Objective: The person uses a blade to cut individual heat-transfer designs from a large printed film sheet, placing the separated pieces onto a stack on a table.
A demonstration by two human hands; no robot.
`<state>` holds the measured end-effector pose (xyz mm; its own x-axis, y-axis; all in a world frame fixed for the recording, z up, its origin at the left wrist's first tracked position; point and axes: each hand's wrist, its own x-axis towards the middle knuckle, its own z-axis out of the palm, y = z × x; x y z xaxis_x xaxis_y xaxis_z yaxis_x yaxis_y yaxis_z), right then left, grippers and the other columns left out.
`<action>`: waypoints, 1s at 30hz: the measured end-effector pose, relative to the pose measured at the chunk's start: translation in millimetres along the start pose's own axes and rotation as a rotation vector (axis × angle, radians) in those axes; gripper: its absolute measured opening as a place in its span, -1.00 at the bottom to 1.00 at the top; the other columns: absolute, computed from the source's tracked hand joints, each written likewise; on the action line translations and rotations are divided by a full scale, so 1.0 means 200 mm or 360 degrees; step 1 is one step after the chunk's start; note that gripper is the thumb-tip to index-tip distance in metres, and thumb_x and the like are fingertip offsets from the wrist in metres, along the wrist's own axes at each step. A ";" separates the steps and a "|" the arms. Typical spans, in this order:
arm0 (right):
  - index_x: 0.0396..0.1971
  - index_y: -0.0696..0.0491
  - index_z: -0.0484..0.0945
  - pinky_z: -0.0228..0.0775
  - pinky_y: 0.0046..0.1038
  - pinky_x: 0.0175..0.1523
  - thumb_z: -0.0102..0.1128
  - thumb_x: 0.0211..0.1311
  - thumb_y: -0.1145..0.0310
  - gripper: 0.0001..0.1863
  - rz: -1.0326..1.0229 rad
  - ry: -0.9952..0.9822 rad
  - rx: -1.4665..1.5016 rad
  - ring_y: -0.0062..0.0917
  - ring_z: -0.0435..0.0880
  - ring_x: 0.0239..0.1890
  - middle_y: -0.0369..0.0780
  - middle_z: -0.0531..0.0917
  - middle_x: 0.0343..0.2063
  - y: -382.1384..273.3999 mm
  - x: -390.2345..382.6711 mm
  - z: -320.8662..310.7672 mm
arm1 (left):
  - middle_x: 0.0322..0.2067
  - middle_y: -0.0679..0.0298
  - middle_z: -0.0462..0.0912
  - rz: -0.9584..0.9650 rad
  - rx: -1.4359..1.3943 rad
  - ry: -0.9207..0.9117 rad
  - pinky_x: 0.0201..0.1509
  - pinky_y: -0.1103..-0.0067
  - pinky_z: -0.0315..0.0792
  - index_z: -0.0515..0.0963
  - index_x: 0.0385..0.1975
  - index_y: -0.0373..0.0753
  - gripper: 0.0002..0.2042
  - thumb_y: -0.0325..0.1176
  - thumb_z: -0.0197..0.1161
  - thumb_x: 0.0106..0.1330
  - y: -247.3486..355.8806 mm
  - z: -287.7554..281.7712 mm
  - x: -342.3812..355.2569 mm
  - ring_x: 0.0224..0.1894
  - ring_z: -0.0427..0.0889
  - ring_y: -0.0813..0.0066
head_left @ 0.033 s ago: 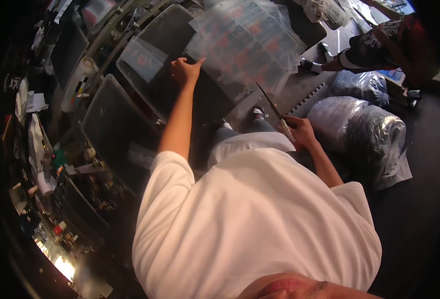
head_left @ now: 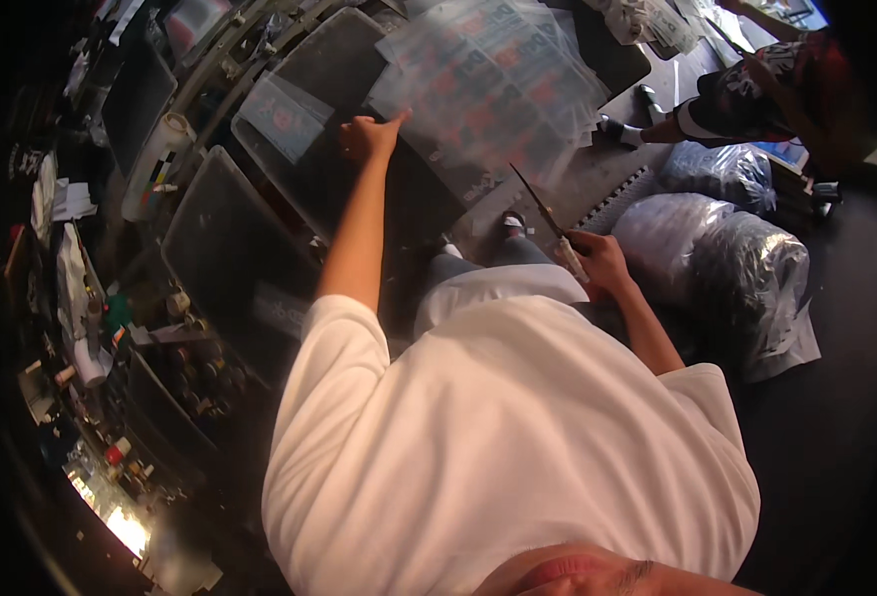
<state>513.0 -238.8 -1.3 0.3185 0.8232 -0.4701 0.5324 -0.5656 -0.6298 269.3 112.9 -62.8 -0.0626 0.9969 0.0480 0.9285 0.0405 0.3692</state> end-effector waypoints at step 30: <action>-0.16 0.10 0.63 0.25 -0.51 -0.53 0.36 0.05 0.15 -0.59 -0.0893 -0.0449 -0.0244 -0.69 0.31 -0.68 -0.22 0.45 -0.74 0.02 0.25 -0.15 | -0.55 0.21 0.65 0.0139 -0.0138 -0.0314 -0.34 0.49 0.44 0.66 -0.38 -0.15 -0.71 -0.06 0.39 0.07 -0.79 -0.54 -0.14 -0.46 0.62 0.34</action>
<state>554.9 -197.9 -9.1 -0.2479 0.9353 -0.2526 0.6707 -0.0225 -0.7414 84.2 71.3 -23.1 0.0973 0.9906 -0.0961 0.8919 -0.0440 0.4501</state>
